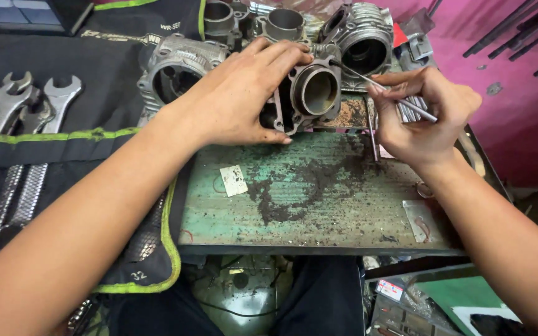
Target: Scraping and cleaning the surface of a motorcycle cylinder block using a small hand tool to remove residue.
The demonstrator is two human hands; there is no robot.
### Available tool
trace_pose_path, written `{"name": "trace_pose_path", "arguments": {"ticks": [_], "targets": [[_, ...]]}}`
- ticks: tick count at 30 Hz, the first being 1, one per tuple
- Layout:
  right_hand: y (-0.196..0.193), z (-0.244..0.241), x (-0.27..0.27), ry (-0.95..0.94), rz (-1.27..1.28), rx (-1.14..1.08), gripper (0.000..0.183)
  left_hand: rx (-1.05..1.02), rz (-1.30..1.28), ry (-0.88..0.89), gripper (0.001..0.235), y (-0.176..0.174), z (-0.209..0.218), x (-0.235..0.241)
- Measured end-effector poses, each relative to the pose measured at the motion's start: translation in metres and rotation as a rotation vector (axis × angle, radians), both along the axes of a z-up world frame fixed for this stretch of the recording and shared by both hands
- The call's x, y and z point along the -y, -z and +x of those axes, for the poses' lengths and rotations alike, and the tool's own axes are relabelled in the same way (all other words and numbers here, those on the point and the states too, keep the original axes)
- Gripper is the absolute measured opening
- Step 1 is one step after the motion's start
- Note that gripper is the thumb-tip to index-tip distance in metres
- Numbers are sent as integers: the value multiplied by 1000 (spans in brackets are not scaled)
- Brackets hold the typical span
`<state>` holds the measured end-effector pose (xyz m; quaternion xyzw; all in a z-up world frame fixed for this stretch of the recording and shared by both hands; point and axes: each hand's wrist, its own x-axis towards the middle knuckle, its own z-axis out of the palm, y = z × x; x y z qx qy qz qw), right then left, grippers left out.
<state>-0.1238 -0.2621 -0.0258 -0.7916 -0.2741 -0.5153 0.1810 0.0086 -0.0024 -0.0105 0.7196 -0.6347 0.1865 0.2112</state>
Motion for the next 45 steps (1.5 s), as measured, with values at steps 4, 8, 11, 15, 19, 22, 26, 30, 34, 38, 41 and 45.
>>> {"name": "trace_pose_path", "arguments": {"ticks": [4, 8, 11, 15, 19, 22, 26, 30, 34, 38, 41, 45], "targets": [[-11, -1, -8, -17, -74, 39, 27, 26, 75, -70, 114, -13, -12, -6], [-30, -1, -8, -145, -197, -134, 18, 11, 122, -144, 119, -11, -12, -3], [-35, 10, -1, -144, -283, -147, 19, 13, 132, -176, 120, -12, -12, -5], [-23, 37, 23, -125, -633, 86, 17, 13, 170, -239, 124, -12, -13, -4], [-16, 28, 10, -140, -669, 128, 26, 62, 154, -234, 122, -10, -13, -4], [-2, 37, 13, -171, -587, 194, 26, 74, 134, -218, 121, -15, -14, -4], [6, 28, 12, -217, -463, 113, 30, 14, 186, -275, 119, -15, -21, -2], [-6, 16, 3, -307, -351, 63, 34, -66, 216, -295, 116, -20, -26, -2], [-14, 1, -11, -323, -158, -4, 32, -99, 223, -284, 113, -19, -23, -3], [-11, 4, -9, -312, -200, -149, 26, -85, 143, -201, 112, -17, -19, -4], [-2, 8, -3, -213, -175, -98, 22, -65, 125, -190, 112, -13, -15, -2], [-6, 3, -7, -204, -211, -116, 18, -64, 69, -134, 108, -18, -18, -6]]}}
